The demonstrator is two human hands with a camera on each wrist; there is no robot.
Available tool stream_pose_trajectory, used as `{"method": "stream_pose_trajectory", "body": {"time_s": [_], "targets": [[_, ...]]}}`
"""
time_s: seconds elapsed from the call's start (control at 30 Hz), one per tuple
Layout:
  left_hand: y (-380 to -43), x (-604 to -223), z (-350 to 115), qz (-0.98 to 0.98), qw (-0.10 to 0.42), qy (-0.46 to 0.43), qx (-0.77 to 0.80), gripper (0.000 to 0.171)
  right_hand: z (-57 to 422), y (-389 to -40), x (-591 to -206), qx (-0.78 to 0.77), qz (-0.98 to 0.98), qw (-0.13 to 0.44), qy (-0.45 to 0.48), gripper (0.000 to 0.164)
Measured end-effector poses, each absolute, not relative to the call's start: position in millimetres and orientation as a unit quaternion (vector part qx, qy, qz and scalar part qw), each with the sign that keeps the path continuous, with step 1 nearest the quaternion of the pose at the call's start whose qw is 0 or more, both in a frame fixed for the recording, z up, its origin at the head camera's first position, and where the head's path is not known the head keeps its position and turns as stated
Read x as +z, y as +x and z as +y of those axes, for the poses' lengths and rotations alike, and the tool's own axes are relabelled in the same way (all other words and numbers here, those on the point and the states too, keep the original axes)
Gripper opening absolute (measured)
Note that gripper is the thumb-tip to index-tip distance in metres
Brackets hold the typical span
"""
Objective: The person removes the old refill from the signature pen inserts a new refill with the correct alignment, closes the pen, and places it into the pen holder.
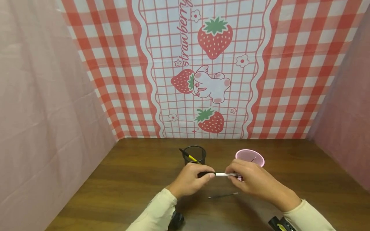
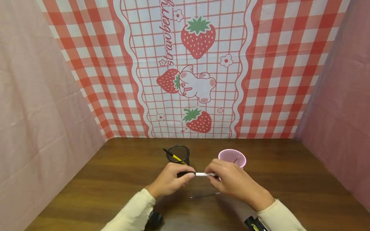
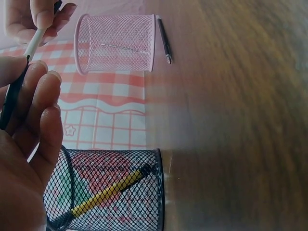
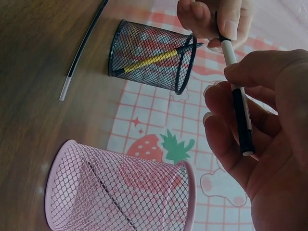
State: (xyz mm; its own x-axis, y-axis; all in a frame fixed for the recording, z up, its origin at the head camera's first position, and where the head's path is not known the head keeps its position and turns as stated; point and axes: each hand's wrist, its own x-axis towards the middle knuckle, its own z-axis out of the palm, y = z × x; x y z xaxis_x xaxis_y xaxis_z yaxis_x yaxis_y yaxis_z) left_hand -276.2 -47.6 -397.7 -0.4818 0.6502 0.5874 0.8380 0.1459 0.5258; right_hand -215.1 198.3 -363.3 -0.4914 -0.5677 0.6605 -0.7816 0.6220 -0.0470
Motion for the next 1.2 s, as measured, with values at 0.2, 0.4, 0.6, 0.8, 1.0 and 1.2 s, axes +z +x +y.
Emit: {"method": "stream_pose_trajectory", "body": {"time_s": [0.2,0.4,0.6,0.8,1.0,1.2], "targets": [[-275.8,-396.2,-46.6,-0.743,0.104,-0.502,-0.430,0.018,198.2,-215.8,-362.0,0.172,-0.846,0.311,0.397,0.026],[-275.0,-397.2,-45.7,-0.746,0.108,-0.502,-0.424,0.016,198.0,-214.1,-362.0,0.173,-0.846,0.312,0.395,0.029],[-274.4,-398.9,-46.4,-0.748,0.103,-0.504,-0.420,0.015,197.4,-212.1,-364.2,0.175,-0.843,0.319,0.397,0.029],[-274.4,-395.7,-48.0,-0.753,0.087,-0.498,-0.421,0.018,196.2,-213.2,-364.7,0.182,-0.840,0.321,0.399,0.027],[-275.4,-395.9,-48.5,-0.764,0.077,-0.490,-0.412,0.019,196.3,-215.3,-366.0,0.176,-0.835,0.327,0.405,0.024],[-276.1,-393.2,-49.6,-0.764,0.076,-0.489,-0.414,0.019,195.4,-217.8,-364.9,0.179,-0.830,0.334,0.408,0.026]]}}
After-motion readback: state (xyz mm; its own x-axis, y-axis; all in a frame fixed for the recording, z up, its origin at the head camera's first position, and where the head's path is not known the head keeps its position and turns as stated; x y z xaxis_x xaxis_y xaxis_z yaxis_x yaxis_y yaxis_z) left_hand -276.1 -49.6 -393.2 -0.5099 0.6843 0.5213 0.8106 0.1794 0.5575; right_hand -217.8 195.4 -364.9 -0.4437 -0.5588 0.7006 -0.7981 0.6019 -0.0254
